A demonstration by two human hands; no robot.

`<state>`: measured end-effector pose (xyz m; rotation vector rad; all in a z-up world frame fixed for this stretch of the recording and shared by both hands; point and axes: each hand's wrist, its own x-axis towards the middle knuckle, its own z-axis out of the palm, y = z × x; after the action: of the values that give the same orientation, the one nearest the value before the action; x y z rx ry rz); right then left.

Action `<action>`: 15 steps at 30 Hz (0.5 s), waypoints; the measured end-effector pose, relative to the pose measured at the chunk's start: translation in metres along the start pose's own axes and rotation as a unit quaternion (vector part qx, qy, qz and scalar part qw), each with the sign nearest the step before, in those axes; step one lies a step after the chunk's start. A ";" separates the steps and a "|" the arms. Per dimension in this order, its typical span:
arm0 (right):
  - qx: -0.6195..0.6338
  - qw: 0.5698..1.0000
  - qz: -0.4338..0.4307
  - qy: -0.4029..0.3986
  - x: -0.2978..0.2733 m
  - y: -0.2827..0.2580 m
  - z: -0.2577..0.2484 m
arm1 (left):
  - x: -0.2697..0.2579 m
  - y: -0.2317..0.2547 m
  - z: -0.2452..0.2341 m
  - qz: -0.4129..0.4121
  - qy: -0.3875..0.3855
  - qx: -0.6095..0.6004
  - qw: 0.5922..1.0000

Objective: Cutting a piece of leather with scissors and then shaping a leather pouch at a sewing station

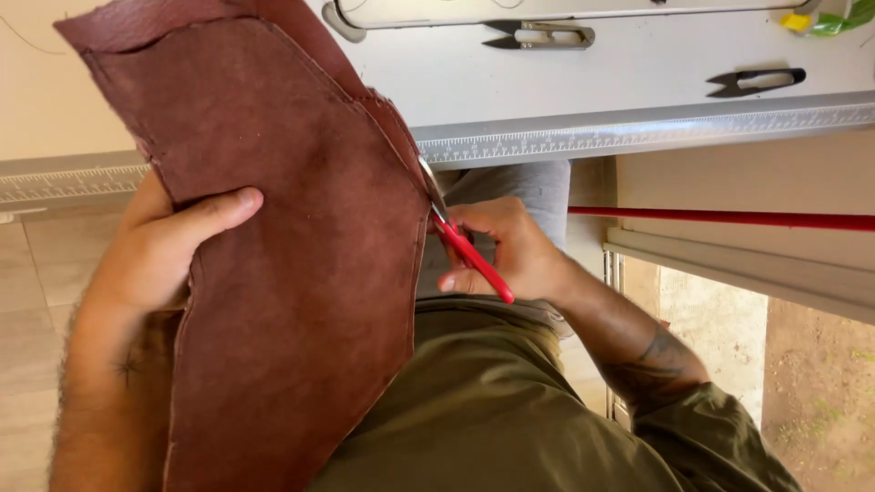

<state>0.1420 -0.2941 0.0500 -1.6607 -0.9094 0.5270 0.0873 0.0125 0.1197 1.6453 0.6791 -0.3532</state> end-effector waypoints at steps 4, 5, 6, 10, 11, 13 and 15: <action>-0.008 1.000 0.024 -0.007 -0.006 0.011 0.004 | -0.001 -0.008 -0.001 0.017 -0.003 -0.006 1.000; -0.032 0.999 0.023 0.006 -0.010 0.016 0.007 | -0.005 -0.003 0.001 -0.016 0.007 0.004 1.000; -0.056 0.998 0.022 0.019 -0.014 0.021 0.011 | -0.009 0.001 0.003 -0.049 0.017 0.013 0.999; -0.092 0.995 0.014 0.031 -0.024 0.025 0.020 | -0.006 -0.012 -0.002 -0.035 0.013 0.001 0.999; -0.105 0.994 0.013 0.032 -0.028 0.025 0.021 | -0.006 -0.013 -0.004 -0.034 0.021 0.025 0.999; -0.118 0.992 0.008 0.031 -0.036 0.025 0.025 | -0.007 -0.015 -0.008 -0.031 0.032 0.047 0.998; -0.112 0.993 0.027 0.040 -0.045 0.023 0.030 | -0.007 -0.018 -0.012 -0.035 0.019 0.000 0.999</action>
<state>0.1001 -0.3133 0.0142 -1.9006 -0.8921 0.4025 0.0690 0.0239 0.1123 1.6340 0.7677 -0.3723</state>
